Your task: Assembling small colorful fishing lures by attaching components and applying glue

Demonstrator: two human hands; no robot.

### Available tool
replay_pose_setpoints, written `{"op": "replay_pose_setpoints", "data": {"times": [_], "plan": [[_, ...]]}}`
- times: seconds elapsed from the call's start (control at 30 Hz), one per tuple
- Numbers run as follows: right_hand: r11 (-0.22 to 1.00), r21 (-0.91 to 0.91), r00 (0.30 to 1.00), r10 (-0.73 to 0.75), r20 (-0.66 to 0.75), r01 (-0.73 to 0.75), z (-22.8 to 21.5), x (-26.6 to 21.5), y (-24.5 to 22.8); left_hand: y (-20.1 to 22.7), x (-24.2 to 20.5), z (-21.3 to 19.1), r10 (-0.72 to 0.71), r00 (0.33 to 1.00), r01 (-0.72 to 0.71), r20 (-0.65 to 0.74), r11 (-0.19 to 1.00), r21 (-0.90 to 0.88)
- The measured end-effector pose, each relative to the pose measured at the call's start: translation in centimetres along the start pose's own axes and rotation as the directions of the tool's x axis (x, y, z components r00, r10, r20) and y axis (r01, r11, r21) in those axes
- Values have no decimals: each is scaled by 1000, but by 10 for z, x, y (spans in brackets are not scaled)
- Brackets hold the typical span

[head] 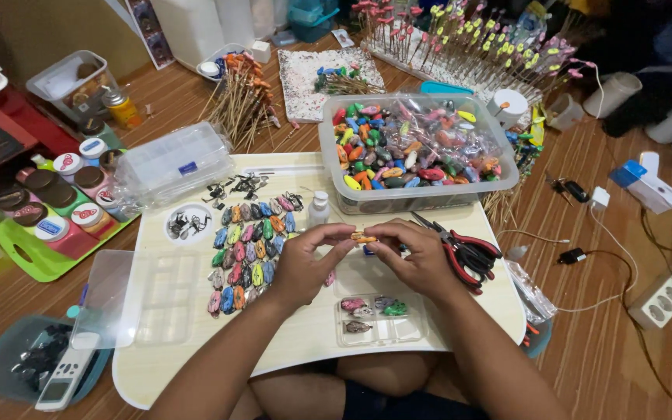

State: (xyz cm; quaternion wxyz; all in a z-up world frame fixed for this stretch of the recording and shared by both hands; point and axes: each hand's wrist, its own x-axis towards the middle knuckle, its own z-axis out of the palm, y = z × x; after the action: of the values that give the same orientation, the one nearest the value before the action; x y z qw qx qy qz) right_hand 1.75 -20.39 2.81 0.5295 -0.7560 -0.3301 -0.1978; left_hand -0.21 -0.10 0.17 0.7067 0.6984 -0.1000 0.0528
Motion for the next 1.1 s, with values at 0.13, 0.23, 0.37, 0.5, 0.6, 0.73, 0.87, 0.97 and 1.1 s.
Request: {"op": "replay_pose_setpoints", "data": {"times": [0.13,0.23,0.37,0.5,0.6,0.73,0.87,0.97,1.1], "plan": [[1000,2,1000,6,4,-6,-1,-1,2,-9,4,-1,17,999,-18,36,1000,23],[1000,4,1000,-4,14,4,-3,1,2,-7,5,1,-10,1000,11,25,999,-43],[1000,-2,1000,-7,16,7,-4,1,1,-11,7,2,-23,999,27,31,994,-107],[1000,15,1000,7,19,-7,-3,1,-3,-5,4,-1,43,999,-43,26,999,-3],[1000,18,1000,10,19,-10,-1,-3,4,-1,1,0,50,998,-51,28,999,12],[1000,16,1000,6,26,-7,-2,-1,0,-1,2,-1,43,999,-43,22,999,12],[1000,11,1000,14,25,-15,-2,-3,2,-4,2,-1,29,999,-29,18,1000,-8],[1000,12,999,23,26,-23,-2,-3,5,-1,0,0,48,999,-48,17,999,11],[1000,10,1000,20,20,-20,-2,-4,4,-3,0,0,56,998,-56,14,998,14]]}}
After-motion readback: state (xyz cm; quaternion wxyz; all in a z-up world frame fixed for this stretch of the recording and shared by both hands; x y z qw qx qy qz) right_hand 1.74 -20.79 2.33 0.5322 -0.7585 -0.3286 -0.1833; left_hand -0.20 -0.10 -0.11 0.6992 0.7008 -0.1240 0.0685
